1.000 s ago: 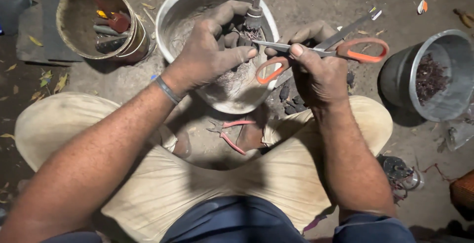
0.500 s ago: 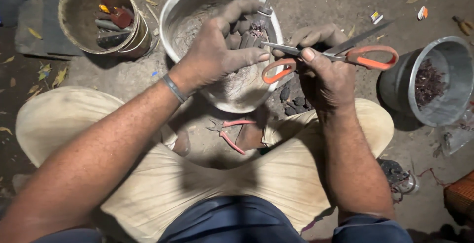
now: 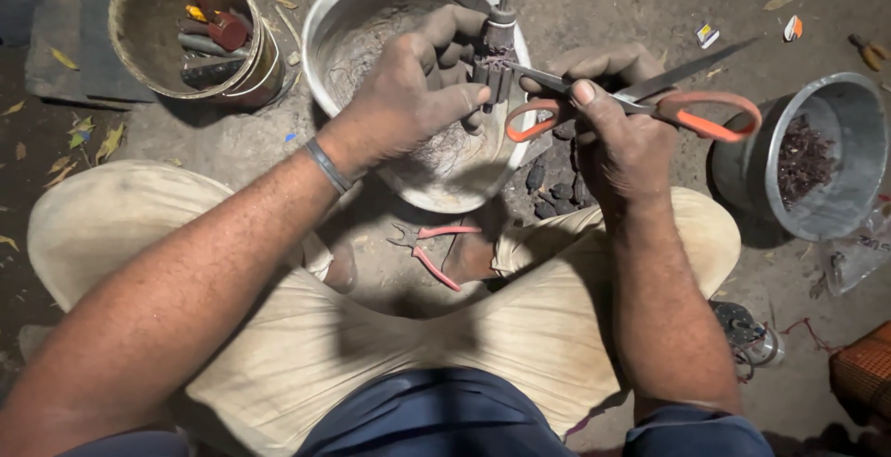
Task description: The person sits on the floor and uses shears to cut and strip insulation from a small motor component. The person repeatedly snips the wires and scrapes the insulation off, dropping the cut pieces into a white bucket.
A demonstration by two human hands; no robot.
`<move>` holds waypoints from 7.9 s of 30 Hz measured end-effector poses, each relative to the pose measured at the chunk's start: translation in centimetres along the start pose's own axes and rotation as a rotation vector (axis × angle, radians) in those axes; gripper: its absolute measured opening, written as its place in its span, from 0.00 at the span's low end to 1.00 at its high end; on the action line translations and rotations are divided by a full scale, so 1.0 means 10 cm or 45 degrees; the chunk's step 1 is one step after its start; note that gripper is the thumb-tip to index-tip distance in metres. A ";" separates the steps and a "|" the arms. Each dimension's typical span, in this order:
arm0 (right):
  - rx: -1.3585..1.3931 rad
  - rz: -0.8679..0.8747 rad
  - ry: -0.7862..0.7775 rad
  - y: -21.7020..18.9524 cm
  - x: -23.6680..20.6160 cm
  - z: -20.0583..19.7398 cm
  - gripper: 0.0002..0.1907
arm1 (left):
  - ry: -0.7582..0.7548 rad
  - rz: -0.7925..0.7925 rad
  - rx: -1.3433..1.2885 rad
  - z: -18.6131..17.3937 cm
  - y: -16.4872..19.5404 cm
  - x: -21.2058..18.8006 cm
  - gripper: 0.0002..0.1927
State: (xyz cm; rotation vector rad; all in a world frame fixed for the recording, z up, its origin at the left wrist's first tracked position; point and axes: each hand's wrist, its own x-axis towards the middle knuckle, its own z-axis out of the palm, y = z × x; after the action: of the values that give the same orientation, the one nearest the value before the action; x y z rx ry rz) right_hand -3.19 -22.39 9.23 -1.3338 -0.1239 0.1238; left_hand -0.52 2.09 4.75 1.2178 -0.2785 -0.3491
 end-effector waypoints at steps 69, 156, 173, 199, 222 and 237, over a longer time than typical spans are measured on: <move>0.537 0.492 -0.027 0.32 0.13 -0.18 0.10 | -0.146 0.006 0.159 0.05 0.00 -0.07 0.30; -0.054 0.013 0.222 0.31 0.16 0.04 0.22 | 0.191 -0.292 0.060 -0.04 -0.49 0.19 0.25; -0.418 0.144 0.221 0.40 0.17 0.23 0.09 | -0.114 -0.133 -0.087 -0.04 -0.28 0.06 0.22; -0.353 -0.120 0.111 0.16 0.13 0.24 0.05 | 0.102 0.099 0.509 0.05 -0.17 0.03 0.32; -0.425 0.071 0.229 0.38 0.11 0.33 0.11 | 0.109 -0.159 -0.620 -0.02 0.01 -0.02 0.30; -0.259 -0.053 0.300 0.31 0.13 0.24 0.07 | 0.018 -0.012 0.151 -0.04 -0.17 0.00 0.30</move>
State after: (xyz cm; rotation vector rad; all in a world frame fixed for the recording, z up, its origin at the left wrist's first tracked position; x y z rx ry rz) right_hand -2.36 -19.18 6.76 -1.5376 0.0364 -0.0842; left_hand -0.60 1.90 3.03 1.3384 -0.2846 -0.3362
